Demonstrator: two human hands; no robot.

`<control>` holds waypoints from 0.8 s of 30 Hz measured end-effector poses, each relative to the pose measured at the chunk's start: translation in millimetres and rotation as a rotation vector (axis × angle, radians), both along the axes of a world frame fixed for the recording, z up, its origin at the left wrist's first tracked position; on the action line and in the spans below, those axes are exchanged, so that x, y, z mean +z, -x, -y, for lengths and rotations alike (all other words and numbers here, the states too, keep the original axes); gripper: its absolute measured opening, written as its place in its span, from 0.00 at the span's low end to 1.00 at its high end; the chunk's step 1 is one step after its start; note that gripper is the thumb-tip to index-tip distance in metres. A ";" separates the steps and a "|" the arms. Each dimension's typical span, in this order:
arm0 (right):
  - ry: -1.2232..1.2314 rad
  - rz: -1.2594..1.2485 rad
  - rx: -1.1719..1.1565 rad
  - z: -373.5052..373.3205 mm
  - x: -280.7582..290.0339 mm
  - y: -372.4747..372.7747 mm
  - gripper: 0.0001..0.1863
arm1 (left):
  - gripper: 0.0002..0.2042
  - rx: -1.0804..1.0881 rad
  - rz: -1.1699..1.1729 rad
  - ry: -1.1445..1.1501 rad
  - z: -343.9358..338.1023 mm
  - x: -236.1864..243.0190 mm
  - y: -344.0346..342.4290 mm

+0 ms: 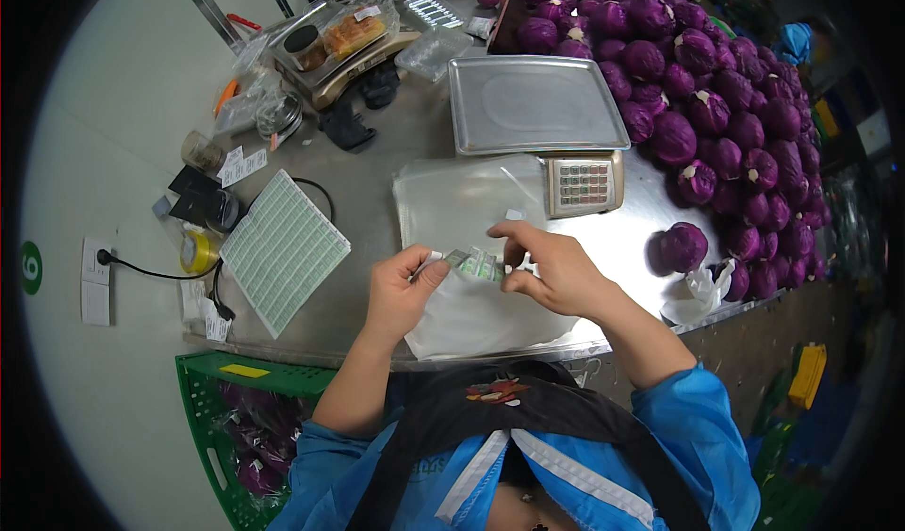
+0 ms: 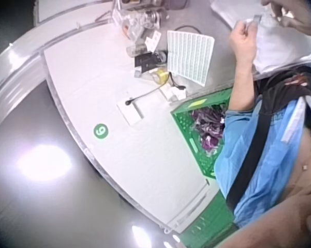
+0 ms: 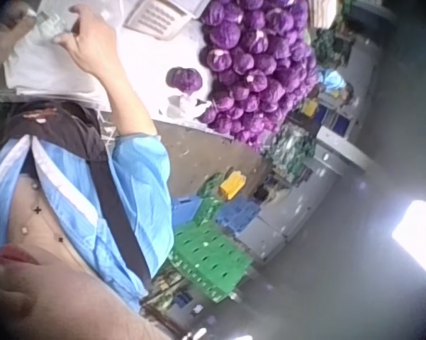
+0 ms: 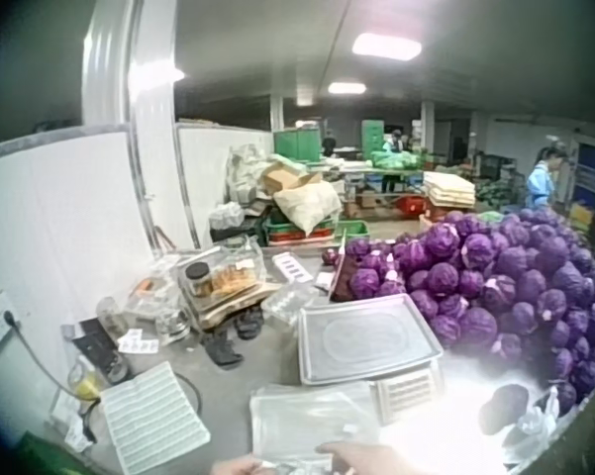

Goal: Weighing red cabbages, placing them into plastic bags, and applying labels to the bags.

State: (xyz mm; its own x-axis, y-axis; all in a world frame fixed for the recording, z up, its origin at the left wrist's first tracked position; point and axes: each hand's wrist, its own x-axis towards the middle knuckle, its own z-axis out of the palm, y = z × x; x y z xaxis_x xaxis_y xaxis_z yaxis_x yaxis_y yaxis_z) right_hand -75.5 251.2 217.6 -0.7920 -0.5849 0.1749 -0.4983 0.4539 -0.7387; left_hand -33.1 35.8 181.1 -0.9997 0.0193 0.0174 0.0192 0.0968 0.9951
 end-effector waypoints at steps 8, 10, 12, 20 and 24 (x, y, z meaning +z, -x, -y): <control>0.109 -0.076 0.134 21.2 -6.5 18.1 0.25 | 0.11 -0.085 -0.052 -0.036 0.1 14.9 2.9; 0.080 0.033 0.160 22.6 1.4 13.8 0.23 | 0.11 -0.093 -0.055 -0.041 0.6 16.0 2.2; 0.096 0.081 0.147 26.3 5.6 10.8 0.16 | 0.11 -0.095 -0.034 -0.008 0.8 16.3 3.0; 0.192 0.068 0.021 25.1 -6.2 4.5 0.08 | 0.08 -0.129 0.084 -0.016 2.5 20.5 6.0; 0.397 -0.021 -0.109 14.4 -22.7 1.8 0.05 | 0.07 -0.114 0.097 0.057 24.3 3.2 4.5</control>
